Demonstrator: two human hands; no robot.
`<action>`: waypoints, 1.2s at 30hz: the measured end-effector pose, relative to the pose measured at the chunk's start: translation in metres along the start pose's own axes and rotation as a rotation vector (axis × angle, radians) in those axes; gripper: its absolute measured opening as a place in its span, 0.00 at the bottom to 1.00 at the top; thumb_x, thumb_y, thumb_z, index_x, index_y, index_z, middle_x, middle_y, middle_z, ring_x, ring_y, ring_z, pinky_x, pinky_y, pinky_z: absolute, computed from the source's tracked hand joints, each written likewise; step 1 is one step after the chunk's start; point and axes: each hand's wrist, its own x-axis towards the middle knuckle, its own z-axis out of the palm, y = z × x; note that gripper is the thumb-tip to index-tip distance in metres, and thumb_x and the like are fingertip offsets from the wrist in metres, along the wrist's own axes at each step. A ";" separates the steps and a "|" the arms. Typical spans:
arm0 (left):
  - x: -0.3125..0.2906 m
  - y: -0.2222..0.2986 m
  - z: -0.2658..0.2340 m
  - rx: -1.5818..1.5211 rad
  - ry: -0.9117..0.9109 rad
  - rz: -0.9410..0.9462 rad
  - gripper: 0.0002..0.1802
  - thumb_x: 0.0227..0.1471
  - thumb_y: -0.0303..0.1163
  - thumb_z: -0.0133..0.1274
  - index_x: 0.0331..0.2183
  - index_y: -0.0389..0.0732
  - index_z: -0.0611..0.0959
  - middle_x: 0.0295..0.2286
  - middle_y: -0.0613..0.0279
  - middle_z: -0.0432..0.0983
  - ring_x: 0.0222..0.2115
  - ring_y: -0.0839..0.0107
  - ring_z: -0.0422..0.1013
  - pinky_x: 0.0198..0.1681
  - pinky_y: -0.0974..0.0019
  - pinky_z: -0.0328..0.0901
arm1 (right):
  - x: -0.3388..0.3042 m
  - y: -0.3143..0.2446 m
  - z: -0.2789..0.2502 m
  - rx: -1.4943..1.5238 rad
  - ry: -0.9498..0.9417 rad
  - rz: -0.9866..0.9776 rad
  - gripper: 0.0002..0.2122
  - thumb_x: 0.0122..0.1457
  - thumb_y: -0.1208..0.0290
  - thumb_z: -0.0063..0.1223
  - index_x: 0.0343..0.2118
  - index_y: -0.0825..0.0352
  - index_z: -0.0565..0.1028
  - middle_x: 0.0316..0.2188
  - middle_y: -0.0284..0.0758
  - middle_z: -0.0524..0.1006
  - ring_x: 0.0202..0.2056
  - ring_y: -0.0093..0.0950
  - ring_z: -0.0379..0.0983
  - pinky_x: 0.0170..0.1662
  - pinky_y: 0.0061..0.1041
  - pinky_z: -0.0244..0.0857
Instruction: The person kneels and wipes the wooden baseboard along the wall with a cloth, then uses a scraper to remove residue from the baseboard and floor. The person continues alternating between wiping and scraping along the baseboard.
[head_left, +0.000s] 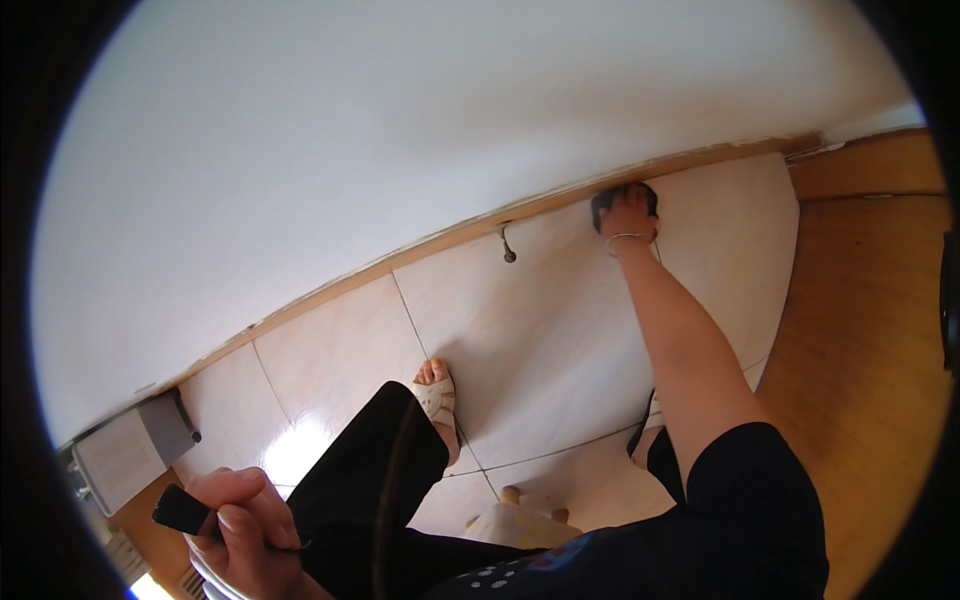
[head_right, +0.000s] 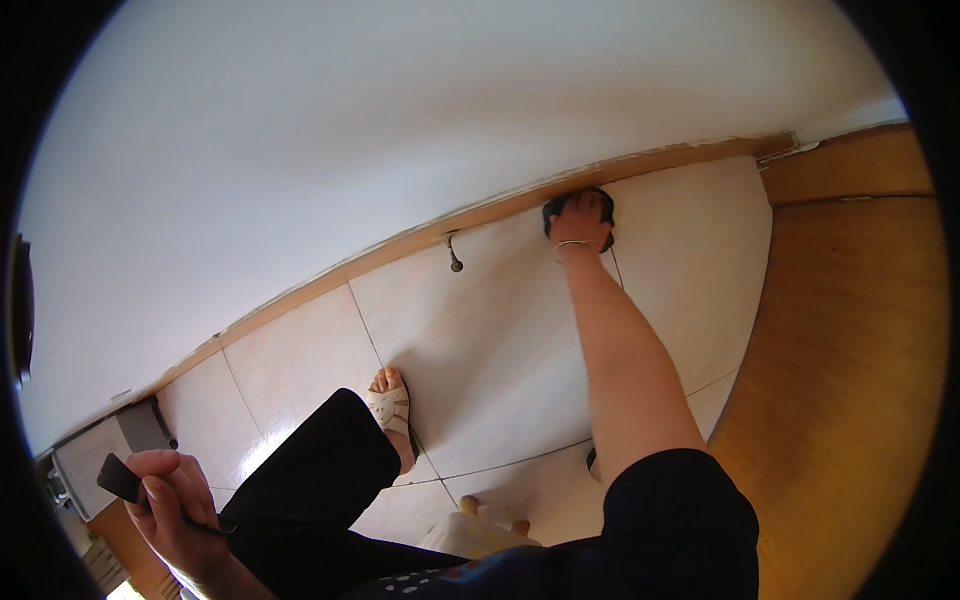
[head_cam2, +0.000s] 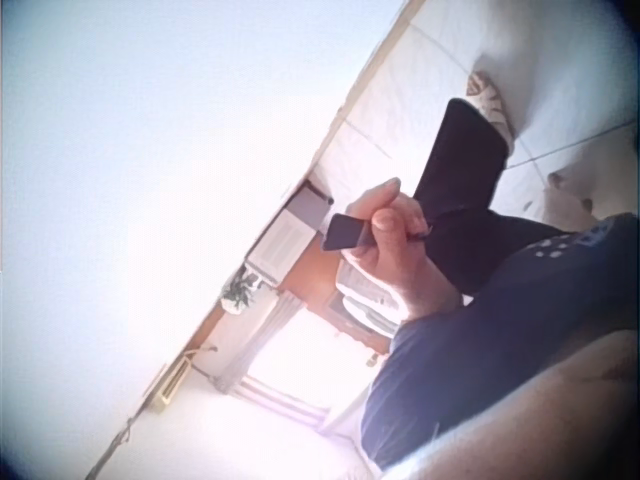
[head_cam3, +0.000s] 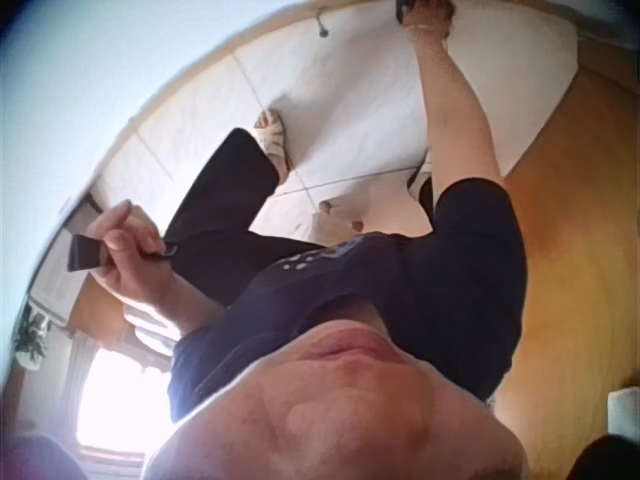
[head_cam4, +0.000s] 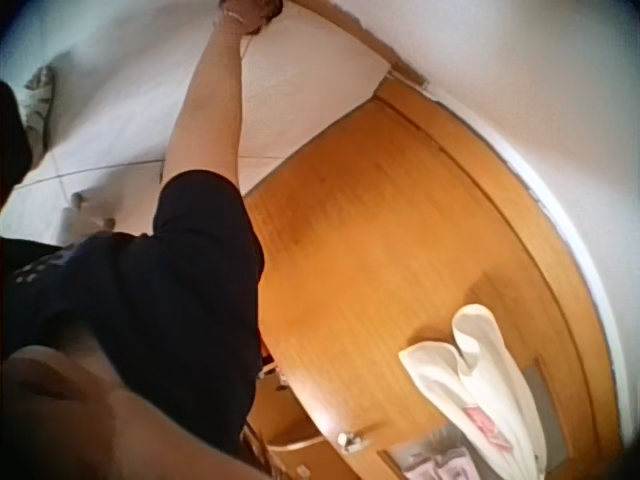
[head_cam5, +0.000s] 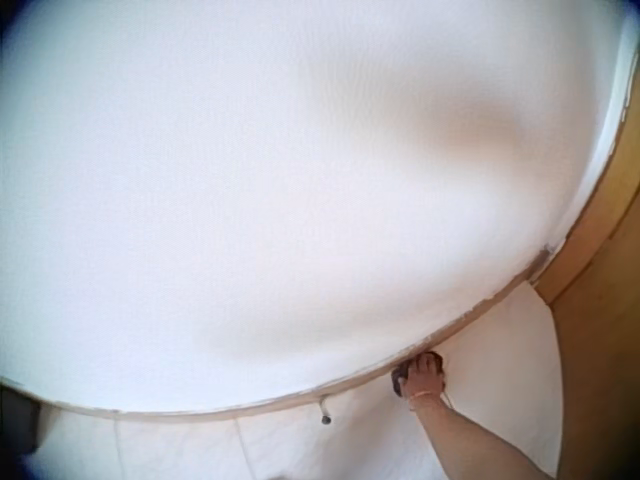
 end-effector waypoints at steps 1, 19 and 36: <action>0.001 0.002 0.000 -0.017 -0.003 -0.002 0.17 0.58 0.41 0.41 0.31 0.36 0.74 0.07 0.71 0.56 0.07 0.84 0.51 0.11 0.80 0.44 | -0.003 -0.012 0.003 0.008 0.011 -0.002 0.25 0.55 0.56 0.41 0.54 0.63 0.60 0.60 0.37 0.51 0.60 0.33 0.46 0.50 0.42 0.56; -0.005 0.009 0.017 0.155 -0.014 0.044 0.16 0.57 0.39 0.43 0.30 0.35 0.74 0.07 0.71 0.58 0.08 0.84 0.51 0.12 0.80 0.44 | -0.020 -0.025 0.030 0.263 0.162 -0.835 0.15 0.53 0.74 0.38 0.43 0.58 0.70 0.51 0.31 0.67 0.54 0.27 0.60 0.54 0.33 0.53; -0.001 0.004 0.003 0.037 0.007 0.067 0.17 0.57 0.40 0.42 0.29 0.34 0.74 0.08 0.70 0.59 0.07 0.84 0.52 0.11 0.80 0.45 | -0.032 -0.046 0.060 0.165 0.280 -0.494 0.15 0.53 0.70 0.42 0.44 0.63 0.70 0.53 0.34 0.63 0.54 0.32 0.57 0.47 0.42 0.57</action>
